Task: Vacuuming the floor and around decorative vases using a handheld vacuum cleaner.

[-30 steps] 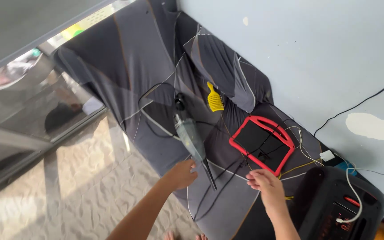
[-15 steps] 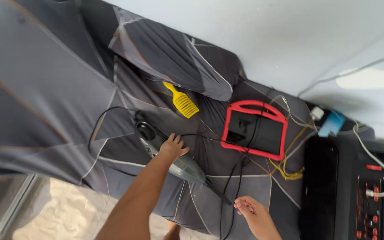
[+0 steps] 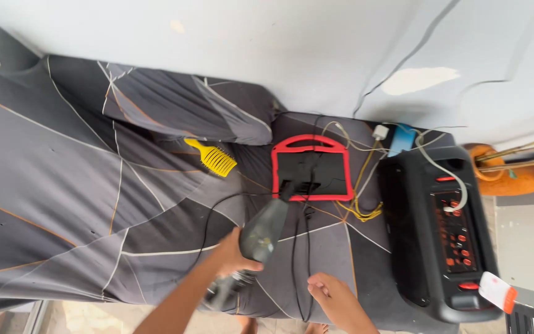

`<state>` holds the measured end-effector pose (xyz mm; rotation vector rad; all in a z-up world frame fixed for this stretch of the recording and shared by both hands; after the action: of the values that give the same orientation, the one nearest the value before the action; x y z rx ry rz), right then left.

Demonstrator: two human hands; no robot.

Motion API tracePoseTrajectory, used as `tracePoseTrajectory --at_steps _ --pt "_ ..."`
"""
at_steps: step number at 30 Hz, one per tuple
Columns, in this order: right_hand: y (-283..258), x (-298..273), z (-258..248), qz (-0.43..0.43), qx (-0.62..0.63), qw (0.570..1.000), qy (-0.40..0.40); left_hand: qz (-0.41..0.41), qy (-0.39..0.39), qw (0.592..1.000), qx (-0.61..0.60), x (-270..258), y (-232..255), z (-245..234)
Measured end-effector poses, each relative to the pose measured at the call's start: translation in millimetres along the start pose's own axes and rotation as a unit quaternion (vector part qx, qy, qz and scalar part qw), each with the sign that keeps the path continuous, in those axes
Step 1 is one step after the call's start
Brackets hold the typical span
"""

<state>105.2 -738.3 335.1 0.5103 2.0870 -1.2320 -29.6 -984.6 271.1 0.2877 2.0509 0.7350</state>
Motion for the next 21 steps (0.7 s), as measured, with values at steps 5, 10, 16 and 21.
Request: tracePoseTrajectory --at_steps 5,10,16,21 --pt "49.4 -30.7 -20.5 0.01 0.022 1.0 0.009 0.048 0.055 0.928 -0.366 -43.7 116.7 44.9" --pt "114.8 -80.3 -85.7 0.03 0.134 0.986 0.089 0.033 0.16 0.917 -0.362 -82.3 245.5 79.8" --pt "219.6 -157.0 -186.0 0.041 0.251 0.954 0.161 0.004 0.136 0.914 -0.382 -96.6 386.1 157.4" --pt "186.8 -309.1 -254.9 0.073 0.427 0.891 0.139 0.038 0.073 0.911 -0.405 -95.6 500.9 242.9"
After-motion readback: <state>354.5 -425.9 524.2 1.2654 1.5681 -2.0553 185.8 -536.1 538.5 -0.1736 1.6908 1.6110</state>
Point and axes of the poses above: each hand's wrist, its own x-axis towards the middle knuckle, its own z-axis out of the palm, y = z × x, the point moved 8 cm from there along x, towards the middle knuckle, and after that the axes turned 5 degrees about -y, right-handed, at the moved point
